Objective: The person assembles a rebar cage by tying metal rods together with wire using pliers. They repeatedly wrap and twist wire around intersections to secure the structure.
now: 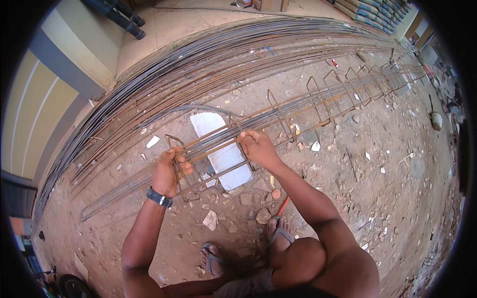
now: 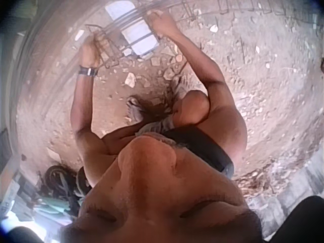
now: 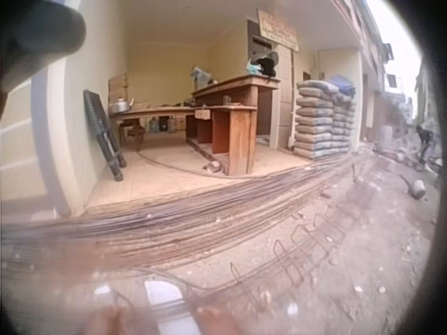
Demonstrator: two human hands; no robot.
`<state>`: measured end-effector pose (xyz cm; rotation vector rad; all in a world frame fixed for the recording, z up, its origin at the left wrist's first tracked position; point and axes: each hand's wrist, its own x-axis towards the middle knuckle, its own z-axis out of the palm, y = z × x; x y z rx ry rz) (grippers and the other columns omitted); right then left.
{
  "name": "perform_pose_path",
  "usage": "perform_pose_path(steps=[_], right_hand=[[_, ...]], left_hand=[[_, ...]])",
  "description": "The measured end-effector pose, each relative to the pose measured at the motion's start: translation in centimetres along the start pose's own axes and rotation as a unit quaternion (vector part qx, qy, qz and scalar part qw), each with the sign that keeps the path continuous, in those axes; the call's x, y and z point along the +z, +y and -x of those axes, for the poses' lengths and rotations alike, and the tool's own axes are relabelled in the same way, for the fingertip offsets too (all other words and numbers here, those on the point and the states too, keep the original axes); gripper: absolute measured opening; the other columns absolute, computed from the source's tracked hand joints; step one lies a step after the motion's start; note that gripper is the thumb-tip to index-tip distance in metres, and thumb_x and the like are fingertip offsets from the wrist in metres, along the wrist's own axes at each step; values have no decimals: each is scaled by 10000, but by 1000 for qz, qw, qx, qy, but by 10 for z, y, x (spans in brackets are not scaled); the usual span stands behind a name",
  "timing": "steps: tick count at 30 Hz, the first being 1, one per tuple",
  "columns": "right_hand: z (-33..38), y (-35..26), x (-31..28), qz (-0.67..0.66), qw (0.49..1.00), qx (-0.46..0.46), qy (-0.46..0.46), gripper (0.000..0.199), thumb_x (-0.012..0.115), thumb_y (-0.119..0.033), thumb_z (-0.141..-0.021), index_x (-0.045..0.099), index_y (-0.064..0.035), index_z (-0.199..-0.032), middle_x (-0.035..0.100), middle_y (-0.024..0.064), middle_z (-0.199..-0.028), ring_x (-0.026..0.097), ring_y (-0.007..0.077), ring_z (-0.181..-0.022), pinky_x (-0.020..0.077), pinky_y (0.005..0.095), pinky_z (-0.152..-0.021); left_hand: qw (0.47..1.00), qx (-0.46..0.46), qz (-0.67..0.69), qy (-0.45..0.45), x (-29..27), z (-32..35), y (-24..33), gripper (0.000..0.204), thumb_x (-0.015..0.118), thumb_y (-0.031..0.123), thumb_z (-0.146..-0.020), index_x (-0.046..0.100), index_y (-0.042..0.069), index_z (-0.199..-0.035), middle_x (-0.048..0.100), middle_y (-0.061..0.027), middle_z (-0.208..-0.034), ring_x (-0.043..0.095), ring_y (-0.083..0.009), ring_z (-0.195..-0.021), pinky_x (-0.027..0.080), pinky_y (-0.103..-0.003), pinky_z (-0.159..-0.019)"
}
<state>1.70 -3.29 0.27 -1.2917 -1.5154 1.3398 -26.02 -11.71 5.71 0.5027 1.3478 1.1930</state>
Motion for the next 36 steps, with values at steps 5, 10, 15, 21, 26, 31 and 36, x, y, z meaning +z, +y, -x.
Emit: perform_pose_path(steps=[5,10,15,21,26,31,36], right_hand=[[7,-13,12,183,982,-35,26,337,567,-292,-990,678,-3,-857,661,179,-679,657,358,-654,492,476,-641],[6,-11,17,289,955,-55,39,328,583,-295,-972,688,-23,-823,667,215,-720,656,426,-716,499,525,-665],[-1,-9,19,325,940,-50,89,393,597,-360,-968,693,-21,-795,660,226,-719,653,437,-723,502,530,-669],[18,-38,-11,383,917,-26,105,447,589,-453,-968,701,-37,-847,671,212,-756,660,424,-747,507,510,-684],[84,-16,-76,329,932,29,152,373,620,-402,-955,701,-47,-880,675,200,-788,653,408,-754,496,497,-677],[108,17,-130,392,898,101,169,323,633,-353,-946,709,-41,-906,689,201,-825,666,401,-790,506,490,-707],[134,140,-176,417,872,190,169,286,641,-322,-924,736,-54,-962,720,208,-912,691,394,-891,533,477,-790]], left_hand=[[989,-4,-146,-29,-36,-1,-29,168,507,178,-1046,515,35,-1134,706,-138,-1054,725,-197,-870,608,-326,-668],[982,5,-191,-2,-57,-9,-43,212,656,250,-993,545,68,-1005,692,-77,-879,711,-174,-718,602,-292,-585],[997,10,-66,42,-87,-18,-36,245,678,300,-980,563,83,-998,656,-46,-800,674,-136,-609,597,-274,-510],[985,71,34,154,-169,-21,-34,168,623,238,-1009,568,129,-1124,684,-34,-887,693,-117,-786,610,-291,-638],[994,18,-52,95,-185,-15,-33,149,602,208,-1008,613,122,-1129,688,-25,-879,670,-112,-745,579,-266,-630],[852,-6,-523,29,-147,10,37,277,569,158,-1001,618,69,-1259,668,-52,-819,654,-109,-675,555,-263,-607],[812,225,-534,66,-201,-39,20,427,537,141,-1007,526,96,-1431,598,-52,-690,554,-111,-476,442,-284,-414]])
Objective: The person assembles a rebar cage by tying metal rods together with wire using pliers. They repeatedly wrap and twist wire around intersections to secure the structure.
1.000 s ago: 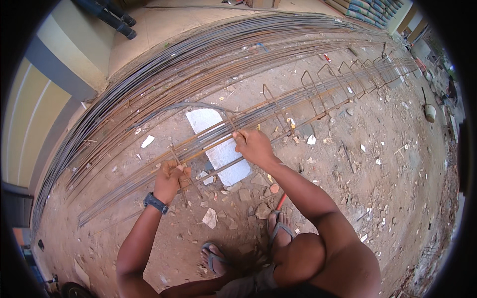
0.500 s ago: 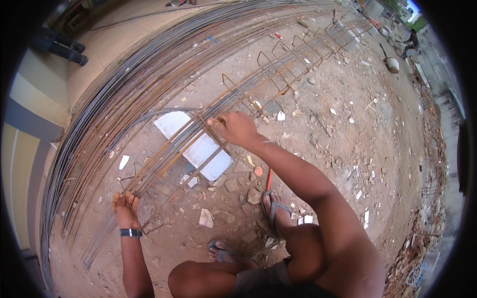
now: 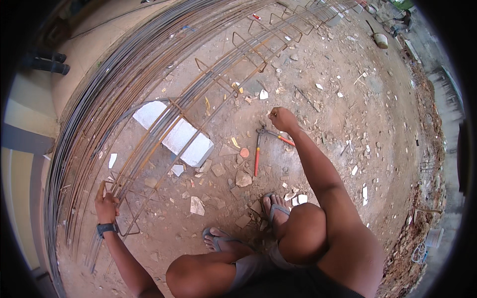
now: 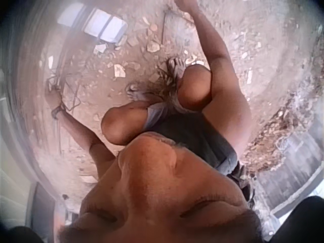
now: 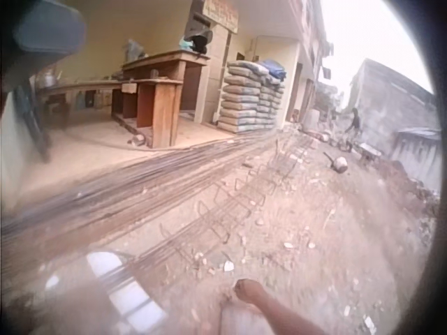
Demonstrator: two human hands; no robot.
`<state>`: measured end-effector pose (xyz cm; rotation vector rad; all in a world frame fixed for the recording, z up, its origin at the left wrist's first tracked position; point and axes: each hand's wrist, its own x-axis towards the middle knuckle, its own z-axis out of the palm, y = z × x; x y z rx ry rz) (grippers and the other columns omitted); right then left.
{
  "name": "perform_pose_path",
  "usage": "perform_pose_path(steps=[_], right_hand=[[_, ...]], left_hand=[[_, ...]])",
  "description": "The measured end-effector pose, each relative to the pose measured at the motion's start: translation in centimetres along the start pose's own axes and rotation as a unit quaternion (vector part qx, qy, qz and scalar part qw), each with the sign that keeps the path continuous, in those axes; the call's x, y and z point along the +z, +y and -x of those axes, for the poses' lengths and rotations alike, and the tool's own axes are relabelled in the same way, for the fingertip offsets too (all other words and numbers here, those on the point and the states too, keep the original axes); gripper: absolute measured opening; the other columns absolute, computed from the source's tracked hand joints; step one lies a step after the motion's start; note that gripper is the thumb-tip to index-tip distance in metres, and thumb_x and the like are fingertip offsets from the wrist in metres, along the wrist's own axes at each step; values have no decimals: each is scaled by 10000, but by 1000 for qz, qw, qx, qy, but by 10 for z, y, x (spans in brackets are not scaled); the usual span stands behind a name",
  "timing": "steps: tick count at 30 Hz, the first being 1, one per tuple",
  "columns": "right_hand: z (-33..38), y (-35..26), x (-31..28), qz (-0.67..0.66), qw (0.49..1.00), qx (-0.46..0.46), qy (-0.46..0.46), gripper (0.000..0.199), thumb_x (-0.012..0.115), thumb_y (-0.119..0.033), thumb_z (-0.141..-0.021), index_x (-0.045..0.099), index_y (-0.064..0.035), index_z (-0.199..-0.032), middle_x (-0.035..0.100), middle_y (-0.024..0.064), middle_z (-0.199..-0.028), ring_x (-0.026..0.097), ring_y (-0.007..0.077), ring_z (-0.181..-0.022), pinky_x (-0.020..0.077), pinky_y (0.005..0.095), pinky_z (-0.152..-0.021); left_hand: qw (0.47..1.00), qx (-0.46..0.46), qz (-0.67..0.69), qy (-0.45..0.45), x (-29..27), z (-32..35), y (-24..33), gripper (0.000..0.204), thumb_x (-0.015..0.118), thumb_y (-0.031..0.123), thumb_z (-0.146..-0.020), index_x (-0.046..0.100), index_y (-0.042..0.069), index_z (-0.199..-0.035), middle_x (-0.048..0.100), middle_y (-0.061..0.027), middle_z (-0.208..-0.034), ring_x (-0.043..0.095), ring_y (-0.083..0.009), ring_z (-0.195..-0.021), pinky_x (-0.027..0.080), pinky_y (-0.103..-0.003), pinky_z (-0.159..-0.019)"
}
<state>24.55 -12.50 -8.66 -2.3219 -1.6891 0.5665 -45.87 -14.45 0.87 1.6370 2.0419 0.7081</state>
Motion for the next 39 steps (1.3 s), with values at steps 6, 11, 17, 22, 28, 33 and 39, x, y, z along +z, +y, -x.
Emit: perform_pose_path(steps=[6,11,17,22,28,33,39], right_hand=[[24,67,41,-78,996,40,-26,270,649,-297,-904,744,-49,-956,720,222,-927,701,385,-912,531,476,-811],[33,89,44,-173,983,60,-9,243,638,-266,-907,731,-48,-959,712,206,-859,695,385,-829,529,464,-757],[49,129,-2,-200,975,78,51,251,627,-280,-922,717,-49,-966,699,206,-831,685,400,-817,521,470,-733],[100,120,0,-135,987,84,32,240,647,-285,-923,708,-70,-1009,703,188,-899,688,385,-830,524,478,-733],[126,104,28,-65,993,45,84,238,630,-260,-934,688,-92,-1093,686,165,-1064,683,401,-888,536,498,-755],[122,27,-3,-169,981,-23,96,210,578,-198,-944,702,-93,-1077,701,218,-862,689,397,-820,535,489,-726],[124,-13,-18,-322,931,-113,130,201,567,-188,-1013,687,-51,-1094,660,50,-732,593,172,-583,486,334,-568]], left_hand=[[950,-20,306,68,83,33,69,488,515,154,-1019,472,149,-1505,506,14,-591,411,-66,-394,333,-230,-356],[952,-233,193,50,62,3,37,545,462,161,-1017,396,257,-1549,542,9,-592,413,-68,-391,319,-245,-326],[964,-220,143,39,70,16,37,478,453,173,-1010,450,207,-1487,585,-15,-631,531,-114,-419,346,-258,-325],[915,226,-328,58,44,-25,27,283,555,162,-945,635,100,-1210,653,-89,-687,644,-292,-564,508,-402,-519],[915,95,-376,-114,54,-41,86,326,647,159,-875,671,45,-1180,722,-227,-1037,690,-426,-943,548,-502,-825],[853,42,-514,-84,12,-16,72,448,655,199,-873,635,64,-1299,719,-230,-1021,695,-415,-961,556,-508,-836],[912,315,-262,-11,68,28,200,323,646,131,-892,651,94,-1212,703,-173,-1002,691,-369,-841,558,-456,-707]])
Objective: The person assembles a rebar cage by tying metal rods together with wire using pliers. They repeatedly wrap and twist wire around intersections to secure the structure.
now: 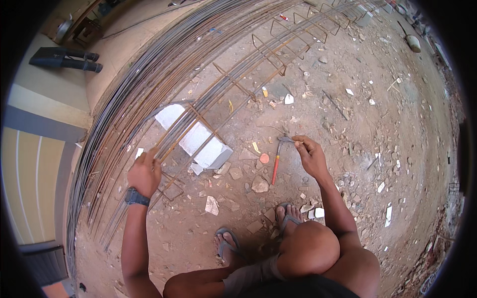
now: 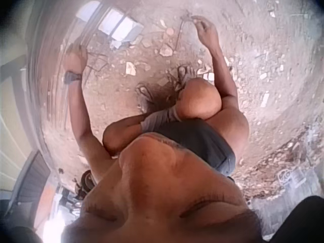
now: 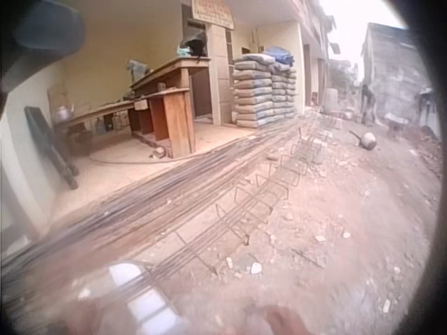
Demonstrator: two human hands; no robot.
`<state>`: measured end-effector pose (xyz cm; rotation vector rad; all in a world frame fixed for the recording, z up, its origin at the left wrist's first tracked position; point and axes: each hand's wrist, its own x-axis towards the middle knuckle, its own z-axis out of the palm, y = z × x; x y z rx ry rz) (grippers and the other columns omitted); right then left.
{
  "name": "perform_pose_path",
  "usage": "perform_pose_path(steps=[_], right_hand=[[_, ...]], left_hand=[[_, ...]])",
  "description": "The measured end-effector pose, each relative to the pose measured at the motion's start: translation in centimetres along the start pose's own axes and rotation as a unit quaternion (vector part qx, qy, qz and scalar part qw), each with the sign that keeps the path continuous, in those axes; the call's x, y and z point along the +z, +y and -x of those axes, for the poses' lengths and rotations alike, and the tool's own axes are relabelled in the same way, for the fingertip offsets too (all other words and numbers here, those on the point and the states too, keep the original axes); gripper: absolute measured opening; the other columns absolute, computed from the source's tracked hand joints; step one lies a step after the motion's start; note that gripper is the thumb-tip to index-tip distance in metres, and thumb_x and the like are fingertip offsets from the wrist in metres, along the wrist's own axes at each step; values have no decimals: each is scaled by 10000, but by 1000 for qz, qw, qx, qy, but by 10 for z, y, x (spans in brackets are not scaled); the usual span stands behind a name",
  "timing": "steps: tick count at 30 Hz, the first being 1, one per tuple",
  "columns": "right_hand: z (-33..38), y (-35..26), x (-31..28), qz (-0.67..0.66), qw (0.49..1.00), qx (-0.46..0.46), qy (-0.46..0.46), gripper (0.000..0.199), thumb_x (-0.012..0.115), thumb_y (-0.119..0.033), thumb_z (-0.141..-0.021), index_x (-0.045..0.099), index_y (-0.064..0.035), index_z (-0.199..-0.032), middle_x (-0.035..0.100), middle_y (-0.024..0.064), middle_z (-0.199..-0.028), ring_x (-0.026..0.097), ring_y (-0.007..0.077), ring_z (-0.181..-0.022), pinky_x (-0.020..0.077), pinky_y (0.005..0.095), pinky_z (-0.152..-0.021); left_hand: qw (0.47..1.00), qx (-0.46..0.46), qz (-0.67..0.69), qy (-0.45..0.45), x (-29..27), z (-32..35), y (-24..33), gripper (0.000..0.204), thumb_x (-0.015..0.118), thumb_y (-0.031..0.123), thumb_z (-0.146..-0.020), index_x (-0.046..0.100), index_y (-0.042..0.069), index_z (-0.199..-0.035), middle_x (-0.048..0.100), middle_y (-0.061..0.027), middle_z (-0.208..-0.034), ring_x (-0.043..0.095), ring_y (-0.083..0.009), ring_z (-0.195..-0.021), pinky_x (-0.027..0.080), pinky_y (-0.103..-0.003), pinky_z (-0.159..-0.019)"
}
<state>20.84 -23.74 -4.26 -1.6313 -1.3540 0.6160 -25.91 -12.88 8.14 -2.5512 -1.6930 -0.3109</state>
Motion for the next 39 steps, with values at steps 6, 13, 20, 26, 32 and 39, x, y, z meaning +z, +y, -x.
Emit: perform_pose_path(steps=[6,13,20,26,32,39], right_hand=[[34,-48,50,-307,901,256,-170,190,544,-192,-1048,661,-71,-1136,493,-51,-663,392,42,-520,321,223,-454],[59,-44,84,-408,831,355,-128,136,538,-162,-1029,643,-90,-1074,542,-26,-702,425,59,-497,300,226,-414],[53,-42,102,-459,782,388,-165,158,532,-194,-1039,609,-105,-1144,390,-74,-663,327,38,-500,248,215,-406],[43,-53,113,-441,799,357,-198,212,541,-242,-1048,605,-105,-1197,367,-84,-655,298,39,-507,250,225,-442],[30,-51,123,-401,820,370,-176,203,519,-210,-1053,603,-106,-1207,366,-82,-654,318,43,-515,263,228,-451],[10,-58,144,-439,799,366,-189,205,497,-206,-1060,597,-111,-1211,362,-79,-647,324,49,-514,263,230,-452]], left_hand=[[984,94,152,5,52,-24,87,358,730,319,-882,680,64,-1128,660,-142,-996,652,-337,-927,537,-428,-789],[988,-32,141,52,85,-46,121,404,792,376,-829,667,58,-1045,651,-113,-985,645,-323,-954,529,-451,-756],[964,-68,240,94,115,-58,103,384,824,355,-800,660,75,-1005,717,-72,-842,669,-284,-790,541,-424,-694],[956,-40,272,102,118,-62,106,315,825,277,-810,744,75,-1038,749,-96,-919,661,-247,-790,530,-365,-697],[949,-20,298,103,114,-66,111,298,810,268,-820,752,84,-1047,744,-116,-975,670,-270,-861,531,-372,-763],[943,-97,310,75,104,-65,117,464,864,301,-772,664,103,-1140,632,-78,-933,586,-217,-713,507,-352,-672]])
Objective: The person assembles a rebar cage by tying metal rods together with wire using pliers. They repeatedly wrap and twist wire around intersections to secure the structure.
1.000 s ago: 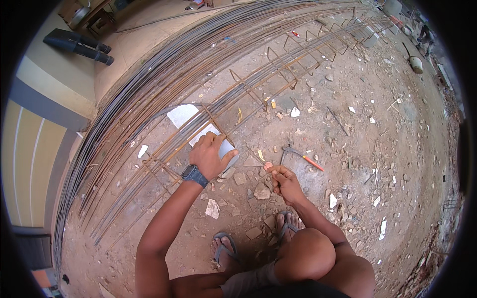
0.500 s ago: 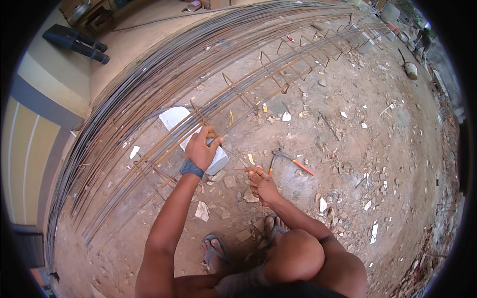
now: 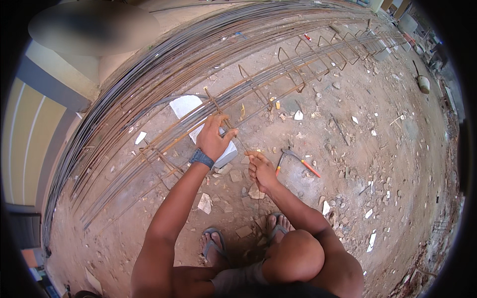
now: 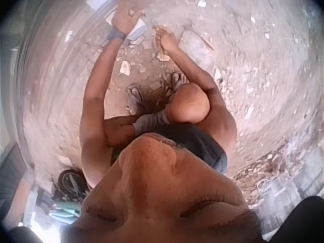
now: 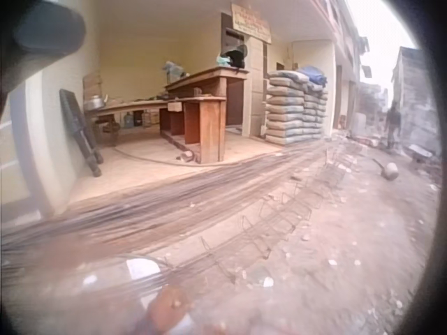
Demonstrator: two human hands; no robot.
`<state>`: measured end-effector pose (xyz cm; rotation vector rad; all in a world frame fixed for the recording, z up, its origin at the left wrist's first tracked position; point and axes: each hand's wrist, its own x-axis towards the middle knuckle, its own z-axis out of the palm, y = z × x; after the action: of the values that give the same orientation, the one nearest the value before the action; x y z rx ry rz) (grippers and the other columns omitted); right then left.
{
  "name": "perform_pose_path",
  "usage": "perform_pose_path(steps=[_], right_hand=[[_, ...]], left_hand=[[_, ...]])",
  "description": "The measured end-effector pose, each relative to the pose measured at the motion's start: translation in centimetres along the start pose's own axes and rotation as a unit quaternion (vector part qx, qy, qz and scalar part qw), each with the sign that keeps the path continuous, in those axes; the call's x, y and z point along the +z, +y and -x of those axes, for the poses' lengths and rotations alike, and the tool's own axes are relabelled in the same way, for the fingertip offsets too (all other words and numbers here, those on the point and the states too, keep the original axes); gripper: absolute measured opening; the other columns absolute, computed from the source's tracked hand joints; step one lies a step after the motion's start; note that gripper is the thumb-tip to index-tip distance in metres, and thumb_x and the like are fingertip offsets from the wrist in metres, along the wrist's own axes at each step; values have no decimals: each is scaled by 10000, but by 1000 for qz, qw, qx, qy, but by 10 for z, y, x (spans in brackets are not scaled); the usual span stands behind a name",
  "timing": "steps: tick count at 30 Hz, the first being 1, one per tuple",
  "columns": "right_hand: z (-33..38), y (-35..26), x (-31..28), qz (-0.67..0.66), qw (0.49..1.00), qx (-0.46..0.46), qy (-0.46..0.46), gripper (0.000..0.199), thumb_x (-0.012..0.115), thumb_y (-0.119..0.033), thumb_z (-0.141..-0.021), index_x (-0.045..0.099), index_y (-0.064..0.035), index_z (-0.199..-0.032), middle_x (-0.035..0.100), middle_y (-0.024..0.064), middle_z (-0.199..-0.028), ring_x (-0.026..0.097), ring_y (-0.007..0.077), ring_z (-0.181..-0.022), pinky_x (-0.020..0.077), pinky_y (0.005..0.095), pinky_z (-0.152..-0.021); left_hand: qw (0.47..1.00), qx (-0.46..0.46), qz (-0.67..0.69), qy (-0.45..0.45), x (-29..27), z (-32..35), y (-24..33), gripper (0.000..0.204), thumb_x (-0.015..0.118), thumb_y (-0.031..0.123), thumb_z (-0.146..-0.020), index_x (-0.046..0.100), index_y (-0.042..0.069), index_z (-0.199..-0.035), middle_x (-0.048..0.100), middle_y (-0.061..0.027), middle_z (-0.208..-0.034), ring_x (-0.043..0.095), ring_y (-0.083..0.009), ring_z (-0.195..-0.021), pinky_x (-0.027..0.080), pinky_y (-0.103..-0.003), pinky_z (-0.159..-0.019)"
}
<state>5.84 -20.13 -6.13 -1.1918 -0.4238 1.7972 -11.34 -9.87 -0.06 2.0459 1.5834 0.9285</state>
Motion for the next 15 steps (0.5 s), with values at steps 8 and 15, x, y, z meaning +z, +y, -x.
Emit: perform_pose_path(steps=[8,15], right_hand=[[-25,-11,24,-45,997,-15,-59,199,552,-255,-1050,621,-119,-1177,421,-75,-670,351,44,-513,274,219,-447],[-44,-12,30,-18,996,-46,-79,172,562,-262,-1051,618,-112,-1115,464,-56,-673,380,51,-515,305,226,-467]], left_hand=[[998,-9,-14,60,13,1,-20,606,901,404,-714,644,13,-1099,669,-75,-870,598,-182,-660,497,-343,-607],[999,-37,-25,-6,11,-3,-12,447,840,409,-777,715,22,-963,768,-103,-853,669,-228,-669,509,-370,-628]])
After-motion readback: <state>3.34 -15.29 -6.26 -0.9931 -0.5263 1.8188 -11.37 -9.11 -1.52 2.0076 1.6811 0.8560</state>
